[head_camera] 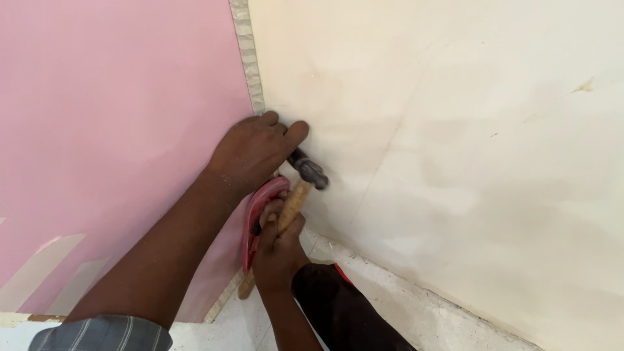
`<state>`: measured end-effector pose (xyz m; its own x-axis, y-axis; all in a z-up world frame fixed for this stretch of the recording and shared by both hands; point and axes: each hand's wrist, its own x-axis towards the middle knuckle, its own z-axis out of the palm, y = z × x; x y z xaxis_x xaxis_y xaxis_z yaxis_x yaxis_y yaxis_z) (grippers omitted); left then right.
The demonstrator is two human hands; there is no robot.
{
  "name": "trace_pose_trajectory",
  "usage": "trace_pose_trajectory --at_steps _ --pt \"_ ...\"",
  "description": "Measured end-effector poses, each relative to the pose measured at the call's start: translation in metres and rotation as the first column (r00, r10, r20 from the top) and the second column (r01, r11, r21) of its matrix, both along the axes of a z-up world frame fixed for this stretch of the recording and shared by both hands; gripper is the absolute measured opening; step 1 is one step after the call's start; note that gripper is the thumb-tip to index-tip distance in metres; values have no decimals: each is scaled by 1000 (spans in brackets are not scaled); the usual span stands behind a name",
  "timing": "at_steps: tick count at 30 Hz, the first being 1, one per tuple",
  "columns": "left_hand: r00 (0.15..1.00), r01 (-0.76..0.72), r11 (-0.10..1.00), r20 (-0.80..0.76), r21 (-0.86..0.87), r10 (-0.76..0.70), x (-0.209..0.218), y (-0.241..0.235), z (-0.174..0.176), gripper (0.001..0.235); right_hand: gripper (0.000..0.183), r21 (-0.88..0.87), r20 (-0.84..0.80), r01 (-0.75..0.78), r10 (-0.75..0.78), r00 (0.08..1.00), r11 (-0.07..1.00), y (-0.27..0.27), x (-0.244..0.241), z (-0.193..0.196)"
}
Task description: The person is installing a wooden baseboard along the bottom of a wall. They use a hammer to tap the baseboard into place and a pair of pliers to adjust it.
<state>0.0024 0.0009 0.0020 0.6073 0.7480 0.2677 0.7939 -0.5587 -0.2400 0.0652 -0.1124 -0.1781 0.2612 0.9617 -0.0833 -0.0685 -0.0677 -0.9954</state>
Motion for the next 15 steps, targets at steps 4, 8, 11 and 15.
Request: trace_pose_trajectory --at_steps 4,8,11,15 --pt "1000 0 1000 8 13 -1 -3 0 -4 23 38 252 12 62 -68 998 966 -3 -10 -1" --pt "1000 18 999 -7 45 -17 -1 2 -3 23 34 257 65 -6 -12 998 966 3 2 7" --pt "1000 9 998 -4 55 -9 -4 -4 -4 23 33 261 90 56 -82 993 964 -12 7 9" --pt "996 29 995 76 98 -37 -5 -14 -6 33 33 29 -43 31 -30 999 999 -41 25 9"
